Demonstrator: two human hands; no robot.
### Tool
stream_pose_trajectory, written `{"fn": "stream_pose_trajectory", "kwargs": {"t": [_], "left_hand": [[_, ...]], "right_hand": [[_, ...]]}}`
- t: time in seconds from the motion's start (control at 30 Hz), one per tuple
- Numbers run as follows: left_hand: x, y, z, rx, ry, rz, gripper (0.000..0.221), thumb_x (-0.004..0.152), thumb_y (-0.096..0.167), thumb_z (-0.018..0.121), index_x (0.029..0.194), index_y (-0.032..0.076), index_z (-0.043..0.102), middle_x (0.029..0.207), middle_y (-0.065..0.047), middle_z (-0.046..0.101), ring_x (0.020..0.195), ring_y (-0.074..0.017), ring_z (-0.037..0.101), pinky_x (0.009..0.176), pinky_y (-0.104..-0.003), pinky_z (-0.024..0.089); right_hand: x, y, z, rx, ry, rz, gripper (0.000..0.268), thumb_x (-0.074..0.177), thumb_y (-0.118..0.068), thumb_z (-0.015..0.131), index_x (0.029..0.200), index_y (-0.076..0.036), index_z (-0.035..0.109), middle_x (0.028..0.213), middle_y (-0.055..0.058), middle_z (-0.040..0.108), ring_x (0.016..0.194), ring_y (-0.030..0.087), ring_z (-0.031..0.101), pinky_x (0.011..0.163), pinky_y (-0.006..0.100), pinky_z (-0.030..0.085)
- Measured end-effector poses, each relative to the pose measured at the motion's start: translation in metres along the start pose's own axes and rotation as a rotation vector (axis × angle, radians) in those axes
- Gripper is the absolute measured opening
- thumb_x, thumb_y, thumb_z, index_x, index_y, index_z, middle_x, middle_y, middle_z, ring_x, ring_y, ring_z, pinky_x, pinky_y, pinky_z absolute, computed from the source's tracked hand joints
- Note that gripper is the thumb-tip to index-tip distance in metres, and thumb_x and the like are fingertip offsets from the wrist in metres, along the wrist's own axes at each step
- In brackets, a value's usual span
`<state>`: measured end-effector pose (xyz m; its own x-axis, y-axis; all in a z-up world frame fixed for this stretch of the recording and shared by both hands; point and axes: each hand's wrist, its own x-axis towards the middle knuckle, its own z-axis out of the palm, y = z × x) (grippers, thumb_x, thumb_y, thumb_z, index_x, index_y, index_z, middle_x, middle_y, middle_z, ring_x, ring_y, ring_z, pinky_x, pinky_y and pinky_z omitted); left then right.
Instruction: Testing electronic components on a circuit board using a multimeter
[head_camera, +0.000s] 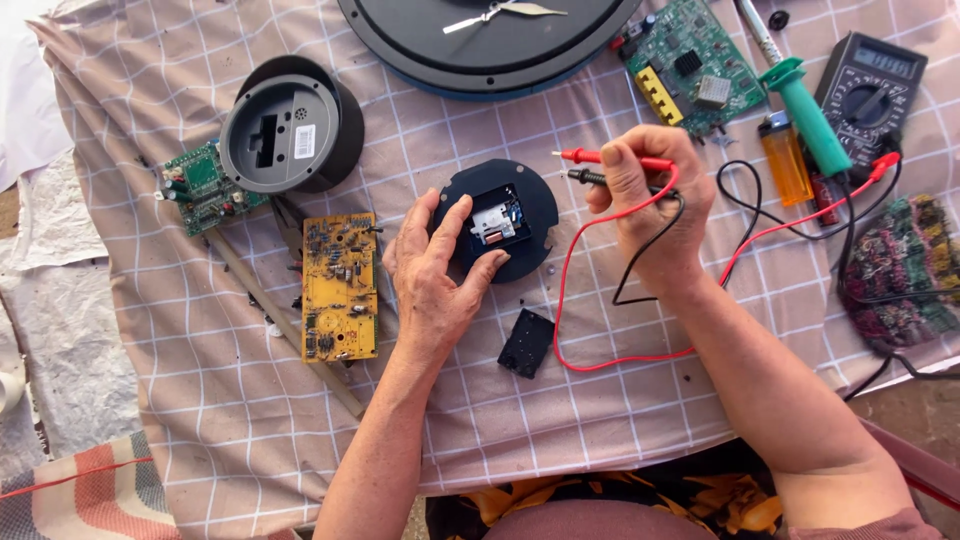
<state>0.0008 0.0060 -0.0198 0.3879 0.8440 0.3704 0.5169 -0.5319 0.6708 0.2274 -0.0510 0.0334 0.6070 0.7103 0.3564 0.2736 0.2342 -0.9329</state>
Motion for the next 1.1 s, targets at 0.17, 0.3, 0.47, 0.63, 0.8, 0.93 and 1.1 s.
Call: {"fn": "stream_pose_trajectory", "kwargs": {"t": [0.17, 0.3, 0.47, 0.63, 0.8, 0.93, 1.1], "left_hand": [[0.003, 0.002, -0.001, 0.032, 0.004, 0.001, 0.07, 0.079, 0.047, 0.089, 0.141, 0.026, 0.063, 0.151, -0.012, 0.051, 0.144, -0.0296, 0.046, 0.116, -0.043, 0.026], [0.004, 0.007, -0.004, 0.013, 0.007, -0.009, 0.069, 0.079, 0.045, 0.089, 0.14, 0.024, 0.064, 0.15, -0.014, 0.052, 0.143, -0.0306, 0.047, 0.114, -0.042, 0.028], [0.006, 0.009, -0.003, 0.009, 0.001, -0.017, 0.069, 0.078, 0.044, 0.089, 0.139, 0.023, 0.065, 0.149, -0.013, 0.053, 0.144, -0.0304, 0.047, 0.114, -0.041, 0.028], [0.008, 0.009, -0.004, 0.017, 0.001, -0.009, 0.069, 0.078, 0.044, 0.09, 0.139, 0.023, 0.065, 0.149, -0.014, 0.053, 0.143, -0.0311, 0.047, 0.113, -0.042, 0.029], [0.01, 0.01, -0.004, 0.021, 0.012, -0.012, 0.068, 0.077, 0.043, 0.09, 0.137, 0.022, 0.067, 0.148, -0.013, 0.054, 0.142, -0.0308, 0.049, 0.112, -0.042, 0.03], [0.011, 0.012, -0.005, 0.024, 0.013, -0.019, 0.067, 0.077, 0.045, 0.09, 0.136, 0.022, 0.067, 0.147, -0.013, 0.054, 0.142, -0.0307, 0.049, 0.111, -0.042, 0.03], [0.01, 0.012, -0.005, 0.01, 0.026, -0.023, 0.069, 0.075, 0.043, 0.091, 0.136, 0.023, 0.067, 0.146, -0.014, 0.056, 0.14, -0.0319, 0.051, 0.11, -0.043, 0.031]], "right_hand": [[-0.005, -0.015, 0.002, 0.005, -0.037, 0.101, 0.024, 0.11, -0.022, 0.063, 0.095, -0.003, 0.062, 0.056, 0.013, 0.06, 0.056, 0.018, 0.065, 0.061, 0.029, 0.054], [-0.014, 0.001, 0.002, 0.069, -0.007, 0.161, 0.021, 0.106, -0.02, 0.066, 0.094, -0.003, 0.067, 0.059, 0.018, 0.06, 0.05, 0.024, 0.067, 0.055, 0.033, 0.056], [-0.008, -0.001, 0.009, 0.137, -0.025, 0.277, 0.024, 0.108, -0.021, 0.061, 0.094, -0.003, 0.063, 0.057, 0.014, 0.058, 0.053, 0.019, 0.065, 0.057, 0.028, 0.055], [-0.007, 0.009, 0.016, 0.181, 0.01, 0.337, 0.025, 0.107, -0.021, 0.061, 0.092, -0.001, 0.064, 0.055, 0.016, 0.06, 0.05, 0.021, 0.067, 0.054, 0.028, 0.056], [-0.006, 0.013, 0.021, 0.223, 0.091, 0.474, 0.025, 0.104, -0.022, 0.067, 0.09, -0.001, 0.066, 0.059, 0.018, 0.061, 0.048, 0.023, 0.069, 0.046, 0.031, 0.06], [-0.005, 0.016, 0.022, 0.26, 0.089, 0.515, 0.026, 0.104, -0.022, 0.066, 0.09, -0.001, 0.064, 0.06, 0.017, 0.06, 0.048, 0.022, 0.068, 0.045, 0.029, 0.06], [-0.005, 0.015, 0.023, 0.219, 0.068, 0.494, 0.025, 0.104, -0.022, 0.069, 0.09, -0.001, 0.065, 0.059, 0.017, 0.06, 0.047, 0.023, 0.068, 0.044, 0.03, 0.06]]}}
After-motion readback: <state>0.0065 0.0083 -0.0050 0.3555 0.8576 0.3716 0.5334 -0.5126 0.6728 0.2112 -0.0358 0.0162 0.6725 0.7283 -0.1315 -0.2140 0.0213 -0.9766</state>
